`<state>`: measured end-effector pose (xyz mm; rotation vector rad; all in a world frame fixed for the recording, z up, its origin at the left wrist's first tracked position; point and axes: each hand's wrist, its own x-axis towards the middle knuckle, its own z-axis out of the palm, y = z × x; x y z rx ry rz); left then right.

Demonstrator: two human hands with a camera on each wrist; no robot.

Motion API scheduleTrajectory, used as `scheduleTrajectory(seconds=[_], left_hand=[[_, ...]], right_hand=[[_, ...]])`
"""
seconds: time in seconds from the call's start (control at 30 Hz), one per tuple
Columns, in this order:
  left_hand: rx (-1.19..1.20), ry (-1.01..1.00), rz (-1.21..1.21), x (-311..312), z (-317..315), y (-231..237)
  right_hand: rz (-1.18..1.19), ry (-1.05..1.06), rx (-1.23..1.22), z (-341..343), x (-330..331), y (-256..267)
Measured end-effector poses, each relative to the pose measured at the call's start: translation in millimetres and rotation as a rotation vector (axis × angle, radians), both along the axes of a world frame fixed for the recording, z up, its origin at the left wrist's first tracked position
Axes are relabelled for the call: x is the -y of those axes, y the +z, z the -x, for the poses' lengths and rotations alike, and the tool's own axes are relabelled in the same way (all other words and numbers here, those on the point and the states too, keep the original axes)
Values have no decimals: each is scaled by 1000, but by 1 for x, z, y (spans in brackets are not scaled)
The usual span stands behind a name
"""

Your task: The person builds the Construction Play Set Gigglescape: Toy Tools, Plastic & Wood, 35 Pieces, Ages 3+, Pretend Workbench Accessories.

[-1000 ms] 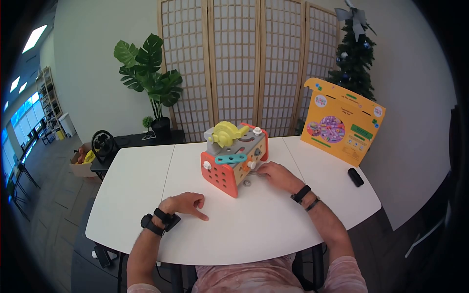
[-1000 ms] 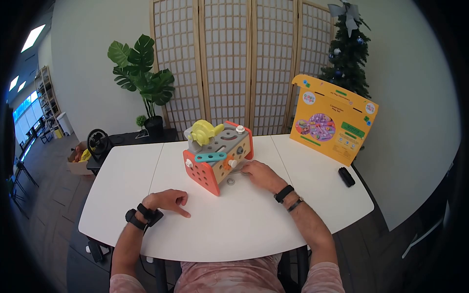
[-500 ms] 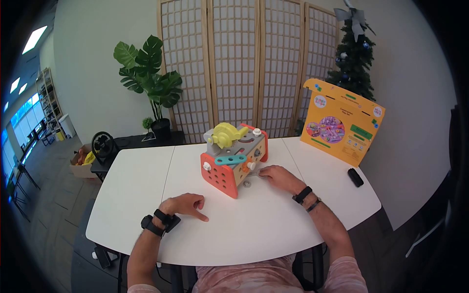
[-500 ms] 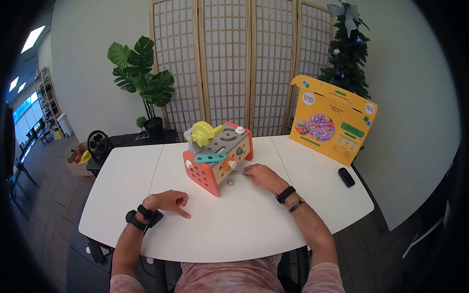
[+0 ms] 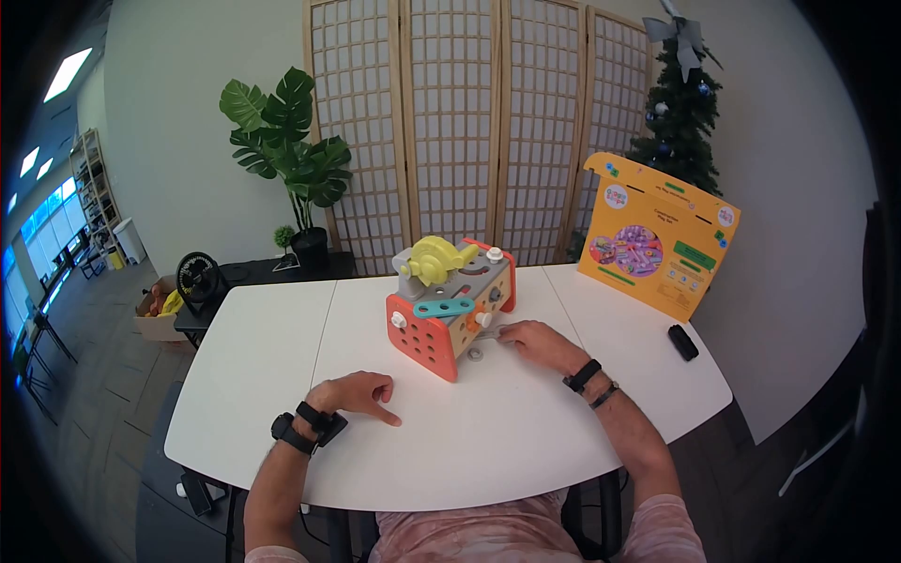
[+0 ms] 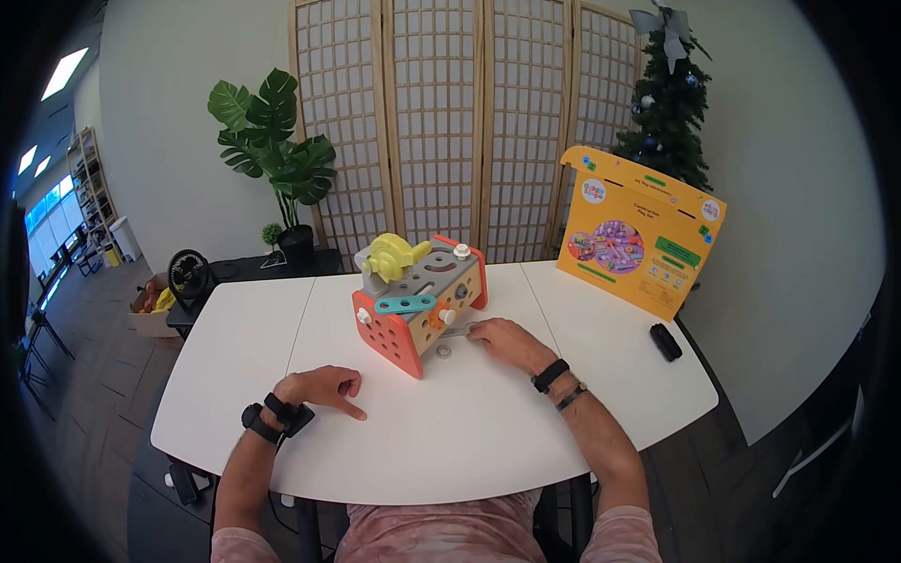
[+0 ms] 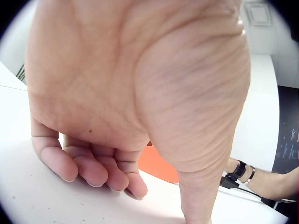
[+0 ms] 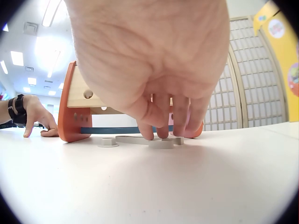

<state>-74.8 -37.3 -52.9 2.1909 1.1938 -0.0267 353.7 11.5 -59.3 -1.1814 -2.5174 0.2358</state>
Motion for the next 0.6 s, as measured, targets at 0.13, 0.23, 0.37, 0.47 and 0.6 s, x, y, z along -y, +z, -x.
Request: scheduleTrajectory(seconds=[0.13,0.23,0.37,0.47,0.6], left_hand=[[-13,6,9,2,-2,5],[-13,6,8,2,-1,3],[-20,2,1,1,-1,2],[-15,2,6,0,-1,2],[-15,0,5,0,-1,1]], right_hand=[[4,-5,7,0,0,1],[4,-13,9,0,1,1],[10,-12,-7,1,4,5],[10,-14,-31,1,5,7],[-10,-10,-61,-2,4,7]])
